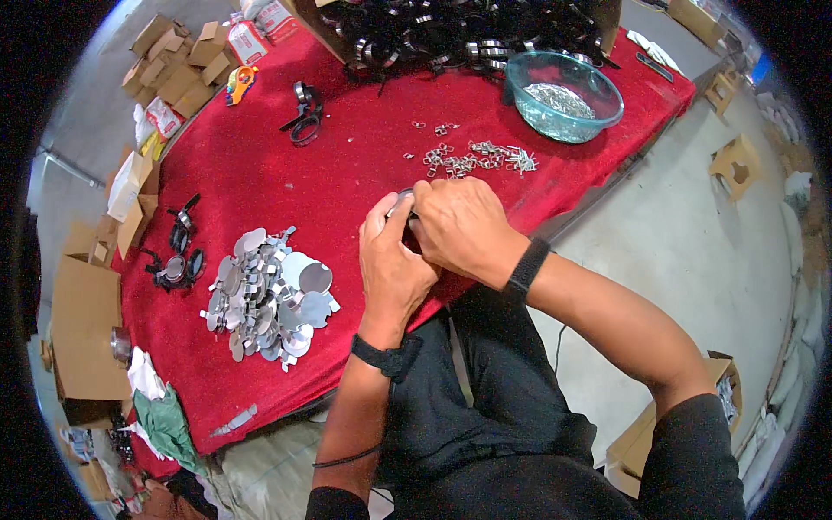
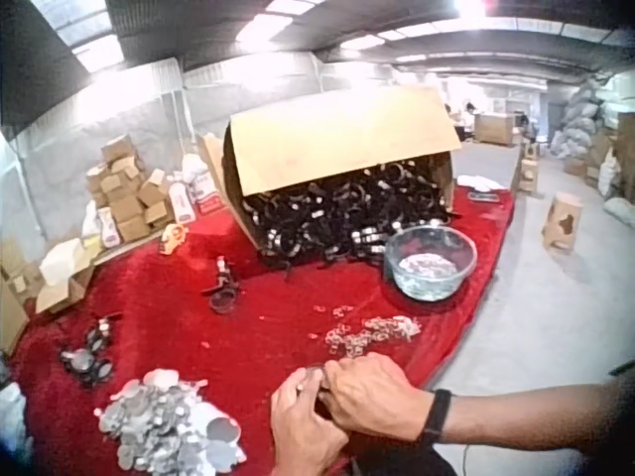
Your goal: Assembling circular metal components into black plastic housings at a factory workbench.
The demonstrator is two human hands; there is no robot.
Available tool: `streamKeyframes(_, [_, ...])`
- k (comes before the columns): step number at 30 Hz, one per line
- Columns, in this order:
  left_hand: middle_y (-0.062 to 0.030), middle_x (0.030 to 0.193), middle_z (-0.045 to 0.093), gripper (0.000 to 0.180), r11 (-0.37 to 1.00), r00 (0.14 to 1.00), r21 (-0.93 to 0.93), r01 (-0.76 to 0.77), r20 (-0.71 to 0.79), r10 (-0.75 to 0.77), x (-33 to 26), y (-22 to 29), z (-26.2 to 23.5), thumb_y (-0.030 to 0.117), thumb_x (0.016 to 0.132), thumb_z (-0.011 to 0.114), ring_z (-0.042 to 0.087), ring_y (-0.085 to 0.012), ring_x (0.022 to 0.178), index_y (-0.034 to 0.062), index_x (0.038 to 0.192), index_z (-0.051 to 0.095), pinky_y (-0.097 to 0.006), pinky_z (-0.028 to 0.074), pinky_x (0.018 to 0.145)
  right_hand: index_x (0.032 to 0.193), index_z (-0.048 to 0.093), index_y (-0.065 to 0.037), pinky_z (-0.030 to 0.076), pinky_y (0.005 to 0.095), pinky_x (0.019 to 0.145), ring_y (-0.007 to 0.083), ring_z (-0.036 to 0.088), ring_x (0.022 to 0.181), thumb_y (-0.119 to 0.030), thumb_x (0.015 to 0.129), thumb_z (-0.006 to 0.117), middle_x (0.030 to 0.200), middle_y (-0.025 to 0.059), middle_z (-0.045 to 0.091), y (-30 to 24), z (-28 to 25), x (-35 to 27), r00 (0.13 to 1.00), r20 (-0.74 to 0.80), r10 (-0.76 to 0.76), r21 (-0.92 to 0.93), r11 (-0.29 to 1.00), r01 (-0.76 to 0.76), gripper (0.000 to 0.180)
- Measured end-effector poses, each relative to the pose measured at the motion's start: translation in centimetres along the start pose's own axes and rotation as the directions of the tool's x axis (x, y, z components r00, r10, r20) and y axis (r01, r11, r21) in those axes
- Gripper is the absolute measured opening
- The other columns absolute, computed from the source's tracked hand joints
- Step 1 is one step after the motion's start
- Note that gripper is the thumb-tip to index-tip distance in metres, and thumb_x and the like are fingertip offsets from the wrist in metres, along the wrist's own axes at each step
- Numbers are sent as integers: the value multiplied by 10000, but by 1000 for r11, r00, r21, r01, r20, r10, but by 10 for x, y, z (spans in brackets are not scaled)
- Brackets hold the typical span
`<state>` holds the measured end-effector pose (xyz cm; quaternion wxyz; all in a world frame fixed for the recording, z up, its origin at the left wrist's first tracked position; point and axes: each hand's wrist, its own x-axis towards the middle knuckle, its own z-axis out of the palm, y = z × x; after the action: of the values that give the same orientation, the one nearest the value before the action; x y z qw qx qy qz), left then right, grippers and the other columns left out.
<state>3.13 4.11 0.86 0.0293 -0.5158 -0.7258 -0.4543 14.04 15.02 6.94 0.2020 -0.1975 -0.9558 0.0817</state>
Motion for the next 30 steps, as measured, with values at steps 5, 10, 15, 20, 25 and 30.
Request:
streamKeyframes(5, [-274,1447,625,601,1000,1000,-3,-14,0,14,0,-4,3,70,787,800,594,-459,1315,-15,1376,721,-514,489,1147,897,651,13,579,504,658,413,716,723,-239,904,761,780,211,696,8,15,-1,994,-92,-53,1,999,54,275])
streamKeyframes(10, [-279,1430,634,600,999,999,3,-41,21,41,4,-5,0,94,784,817,599,-456,1306,-32,1364,724,-507,491,1144,905,656,2,583,493,663,400,722,735,-217,901,762,788,198,698,6,18,-3,993,-120,-9,22,1000,12,243])
streamKeyframes(15, [-265,1413,657,574,999,999,-5,-52,6,52,2,-6,2,100,799,813,617,-444,1289,-40,1349,727,-505,503,1125,931,662,-5,604,501,671,393,750,760,-200,912,708,809,203,728,6,13,-6,996,-71,-44,13,999,45,202])
streamKeyframes(20, [-253,1417,672,617,999,1000,-22,-27,9,27,2,-6,-7,151,801,865,632,-432,1322,-18,1375,713,-494,504,1142,980,640,-34,567,516,714,393,720,769,-153,916,702,829,165,689,7,-1,-20,986,-64,-152,59,986,156,149])
streamKeyframes(25, [-260,1517,629,742,994,992,-113,13,128,1,-3,-10,-26,186,810,923,613,-416,1411,-11,1467,641,-464,483,1210,926,667,-48,565,513,769,384,726,826,-148,946,693,817,159,696,47,1,-19,977,-188,-97,30,994,104,106])
streamKeyframes(30, [-285,1625,540,798,995,975,-102,13,224,10,-9,-8,-33,194,885,873,532,-421,1518,-9,1575,529,-464,436,1266,1053,737,-31,555,514,891,361,712,991,-149,966,699,945,161,719,83,21,-20,985,-120,-128,-103,988,116,151])
